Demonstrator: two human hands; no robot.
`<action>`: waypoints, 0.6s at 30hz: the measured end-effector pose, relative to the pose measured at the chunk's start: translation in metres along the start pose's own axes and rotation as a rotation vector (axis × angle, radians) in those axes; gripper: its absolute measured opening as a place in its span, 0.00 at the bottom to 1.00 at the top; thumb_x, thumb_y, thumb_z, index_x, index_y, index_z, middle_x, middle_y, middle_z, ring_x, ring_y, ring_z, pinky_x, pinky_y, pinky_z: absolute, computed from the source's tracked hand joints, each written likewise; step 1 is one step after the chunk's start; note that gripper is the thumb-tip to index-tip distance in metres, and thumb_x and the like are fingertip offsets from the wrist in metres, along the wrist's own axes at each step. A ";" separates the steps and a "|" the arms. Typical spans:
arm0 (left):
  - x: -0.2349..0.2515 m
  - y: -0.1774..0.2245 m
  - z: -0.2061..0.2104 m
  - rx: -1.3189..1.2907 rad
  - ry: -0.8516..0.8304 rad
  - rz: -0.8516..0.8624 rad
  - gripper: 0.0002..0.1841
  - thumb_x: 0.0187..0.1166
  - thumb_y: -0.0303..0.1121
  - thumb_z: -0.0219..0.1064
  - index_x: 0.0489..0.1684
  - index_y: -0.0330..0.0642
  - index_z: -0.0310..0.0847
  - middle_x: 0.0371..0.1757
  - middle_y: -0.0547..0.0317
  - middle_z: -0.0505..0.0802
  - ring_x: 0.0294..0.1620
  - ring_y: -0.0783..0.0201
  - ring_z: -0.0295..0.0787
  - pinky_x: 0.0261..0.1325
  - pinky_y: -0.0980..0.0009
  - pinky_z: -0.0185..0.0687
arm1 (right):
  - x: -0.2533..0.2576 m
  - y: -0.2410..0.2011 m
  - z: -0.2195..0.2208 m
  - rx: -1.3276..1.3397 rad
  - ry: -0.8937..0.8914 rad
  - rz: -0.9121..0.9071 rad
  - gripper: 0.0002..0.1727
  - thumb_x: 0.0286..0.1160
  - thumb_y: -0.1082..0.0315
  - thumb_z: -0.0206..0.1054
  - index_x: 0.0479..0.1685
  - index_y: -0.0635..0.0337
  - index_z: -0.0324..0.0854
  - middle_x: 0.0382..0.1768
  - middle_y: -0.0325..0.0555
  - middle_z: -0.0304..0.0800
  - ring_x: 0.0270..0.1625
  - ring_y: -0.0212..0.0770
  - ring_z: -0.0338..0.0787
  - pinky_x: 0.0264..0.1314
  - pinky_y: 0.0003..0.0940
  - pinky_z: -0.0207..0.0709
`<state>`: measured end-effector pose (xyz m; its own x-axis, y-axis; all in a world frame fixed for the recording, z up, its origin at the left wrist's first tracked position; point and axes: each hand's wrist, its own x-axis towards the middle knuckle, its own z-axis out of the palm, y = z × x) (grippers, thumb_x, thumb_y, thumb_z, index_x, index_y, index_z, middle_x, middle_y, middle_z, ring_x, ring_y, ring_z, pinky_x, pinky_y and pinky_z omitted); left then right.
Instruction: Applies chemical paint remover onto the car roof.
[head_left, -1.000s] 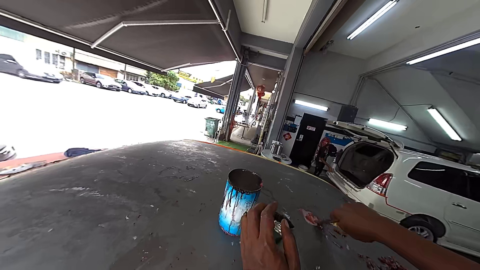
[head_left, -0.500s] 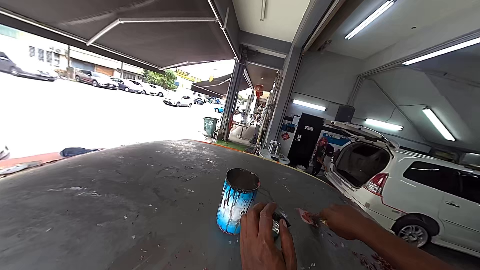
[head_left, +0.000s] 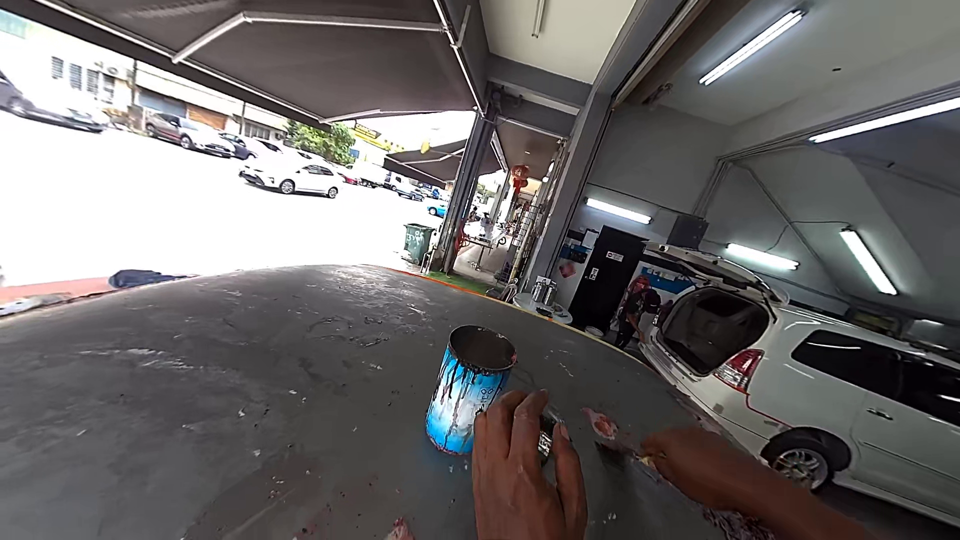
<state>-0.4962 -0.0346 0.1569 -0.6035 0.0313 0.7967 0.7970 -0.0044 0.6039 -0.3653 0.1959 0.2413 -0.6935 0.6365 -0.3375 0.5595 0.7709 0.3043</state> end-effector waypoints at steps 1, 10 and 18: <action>-0.002 0.000 0.001 0.005 -0.009 0.012 0.18 0.75 0.44 0.64 0.55 0.47 0.91 0.55 0.55 0.92 0.56 0.58 0.86 0.55 0.64 0.84 | 0.007 -0.006 0.005 0.019 0.025 0.005 0.19 0.89 0.57 0.54 0.64 0.53 0.86 0.57 0.60 0.92 0.64 0.64 0.89 0.62 0.70 0.78; -0.002 -0.001 0.001 0.000 -0.009 -0.015 0.18 0.74 0.44 0.65 0.55 0.47 0.92 0.55 0.56 0.91 0.55 0.60 0.86 0.53 0.66 0.85 | 0.011 -0.009 -0.007 0.081 -0.010 -0.022 0.20 0.90 0.56 0.54 0.65 0.53 0.87 0.58 0.58 0.92 0.65 0.61 0.89 0.65 0.68 0.77; -0.003 -0.003 0.000 -0.009 -0.003 -0.017 0.18 0.74 0.43 0.64 0.56 0.46 0.91 0.55 0.55 0.91 0.55 0.59 0.86 0.53 0.66 0.85 | 0.014 -0.016 0.001 0.163 0.062 -0.059 0.21 0.92 0.56 0.53 0.64 0.54 0.88 0.59 0.57 0.92 0.65 0.59 0.89 0.67 0.65 0.77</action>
<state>-0.4966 -0.0344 0.1530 -0.6172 0.0344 0.7860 0.7862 -0.0125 0.6179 -0.3836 0.1926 0.2310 -0.7510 0.5915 -0.2934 0.5797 0.8034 0.1358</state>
